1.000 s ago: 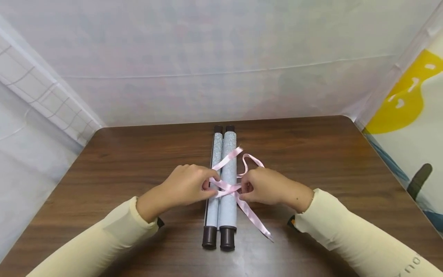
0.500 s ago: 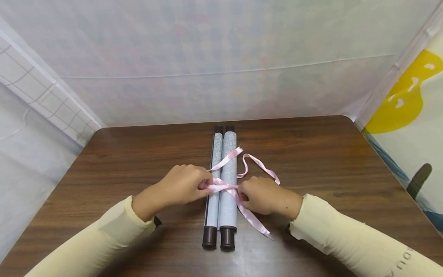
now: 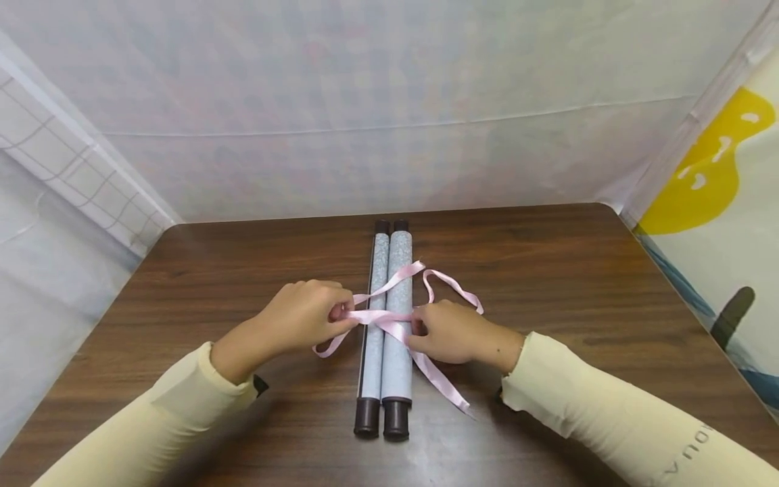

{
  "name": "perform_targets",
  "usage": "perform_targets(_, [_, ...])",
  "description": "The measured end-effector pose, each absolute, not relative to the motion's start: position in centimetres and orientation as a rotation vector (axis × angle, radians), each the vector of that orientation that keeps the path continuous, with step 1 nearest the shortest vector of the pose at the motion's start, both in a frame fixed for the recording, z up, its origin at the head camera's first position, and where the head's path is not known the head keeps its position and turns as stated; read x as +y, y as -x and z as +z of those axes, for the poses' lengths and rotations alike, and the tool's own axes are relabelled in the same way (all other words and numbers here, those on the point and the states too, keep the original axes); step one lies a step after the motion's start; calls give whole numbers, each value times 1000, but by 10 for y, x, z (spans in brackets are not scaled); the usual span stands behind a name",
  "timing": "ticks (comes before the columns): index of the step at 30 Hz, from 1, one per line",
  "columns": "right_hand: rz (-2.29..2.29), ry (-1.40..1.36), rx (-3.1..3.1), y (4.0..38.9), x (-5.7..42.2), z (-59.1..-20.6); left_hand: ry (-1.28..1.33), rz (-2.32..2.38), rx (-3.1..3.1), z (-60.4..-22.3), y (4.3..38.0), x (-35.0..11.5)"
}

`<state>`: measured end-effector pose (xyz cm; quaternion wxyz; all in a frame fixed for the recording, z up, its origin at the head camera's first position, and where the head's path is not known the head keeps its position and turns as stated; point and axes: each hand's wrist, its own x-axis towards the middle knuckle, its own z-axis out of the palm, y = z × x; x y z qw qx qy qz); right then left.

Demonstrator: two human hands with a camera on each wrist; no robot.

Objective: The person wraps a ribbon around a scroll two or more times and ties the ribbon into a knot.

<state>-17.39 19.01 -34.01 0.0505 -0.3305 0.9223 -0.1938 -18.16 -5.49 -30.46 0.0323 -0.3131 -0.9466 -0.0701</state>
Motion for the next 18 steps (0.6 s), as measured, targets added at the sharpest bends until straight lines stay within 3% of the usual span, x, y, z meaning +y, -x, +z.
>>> perform_targets(11, [-672, 1048, 2740, 168, 209, -339, 928, -218, -2930, -305, 182, -64])
perform_targets(18, [-499, 835, 2868, 167, 238, -328, 831, -226, -2967, -306, 185, -84])
